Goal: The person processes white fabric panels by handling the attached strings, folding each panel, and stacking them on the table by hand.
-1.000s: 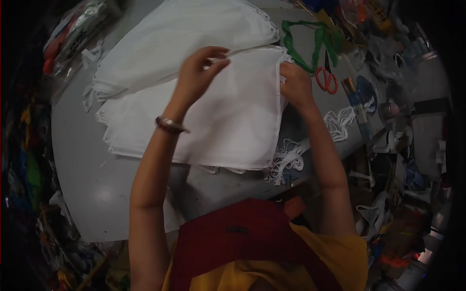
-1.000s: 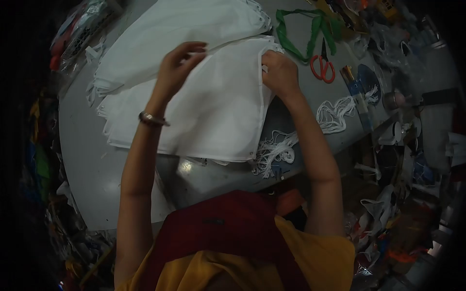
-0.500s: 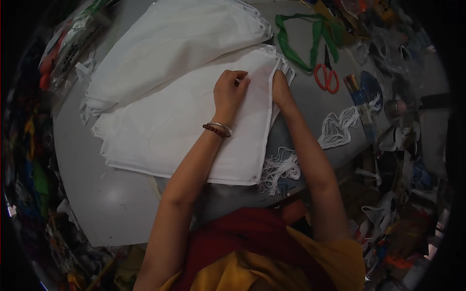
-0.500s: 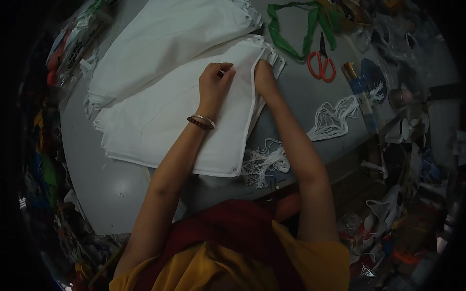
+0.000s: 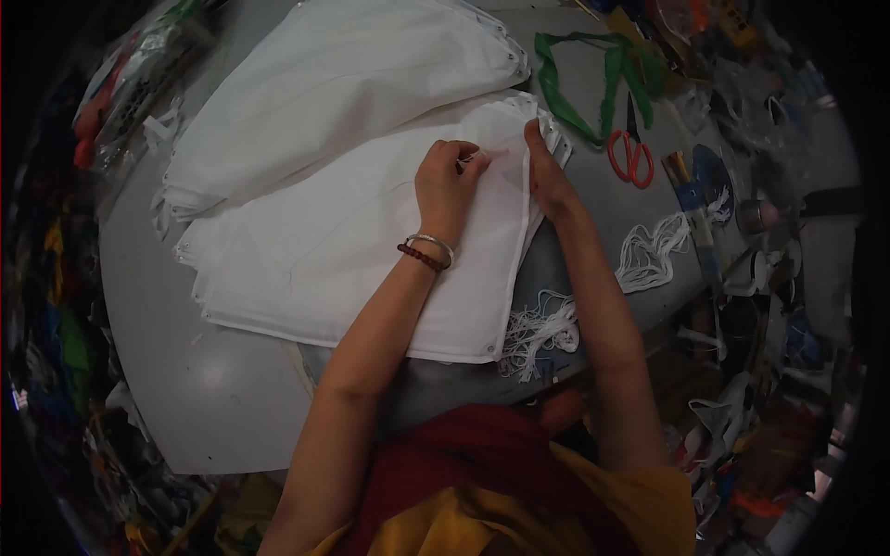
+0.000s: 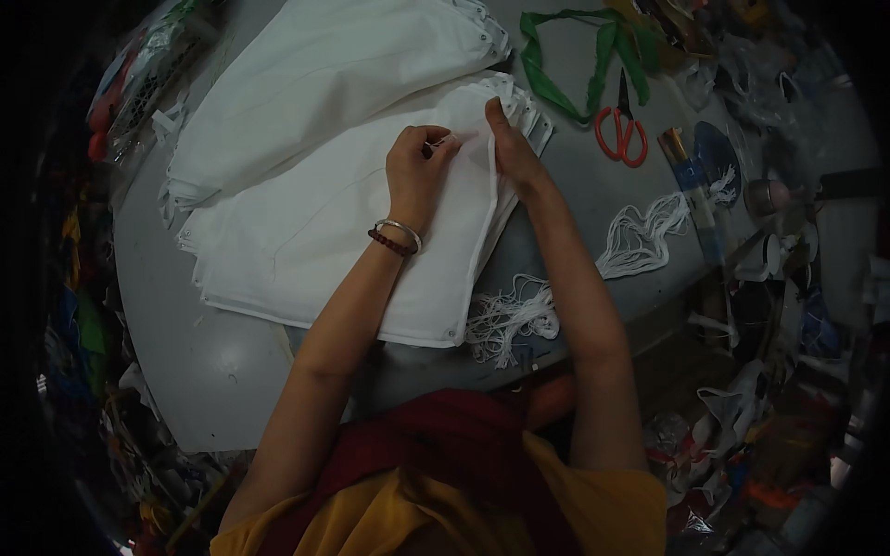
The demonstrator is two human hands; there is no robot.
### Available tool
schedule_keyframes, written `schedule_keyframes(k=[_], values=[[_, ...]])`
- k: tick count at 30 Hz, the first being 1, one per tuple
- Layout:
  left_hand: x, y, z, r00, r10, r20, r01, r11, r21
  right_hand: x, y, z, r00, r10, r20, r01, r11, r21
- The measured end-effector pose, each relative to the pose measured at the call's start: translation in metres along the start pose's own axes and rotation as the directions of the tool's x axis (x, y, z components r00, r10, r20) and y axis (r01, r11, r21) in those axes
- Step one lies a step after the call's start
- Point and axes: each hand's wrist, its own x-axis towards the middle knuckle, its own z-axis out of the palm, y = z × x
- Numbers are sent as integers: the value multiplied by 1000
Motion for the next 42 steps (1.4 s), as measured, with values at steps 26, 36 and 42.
schedule_keyframes(k=[26, 36, 42], values=[[-28, -9, -47, 992, -108, 68, 117, 983, -145, 10, 32, -19, 977, -212, -26, 193, 927, -322], [-105, -8, -241, 951, -229, 209, 154, 934, 322, -5, 28, -25, 994, -69, -85, 49, 974, -223], [-124, -14, -278, 863, -86, 498, -225, 817, 530, -70, -29, 22, 781, 469, 412, -180, 801, -571]])
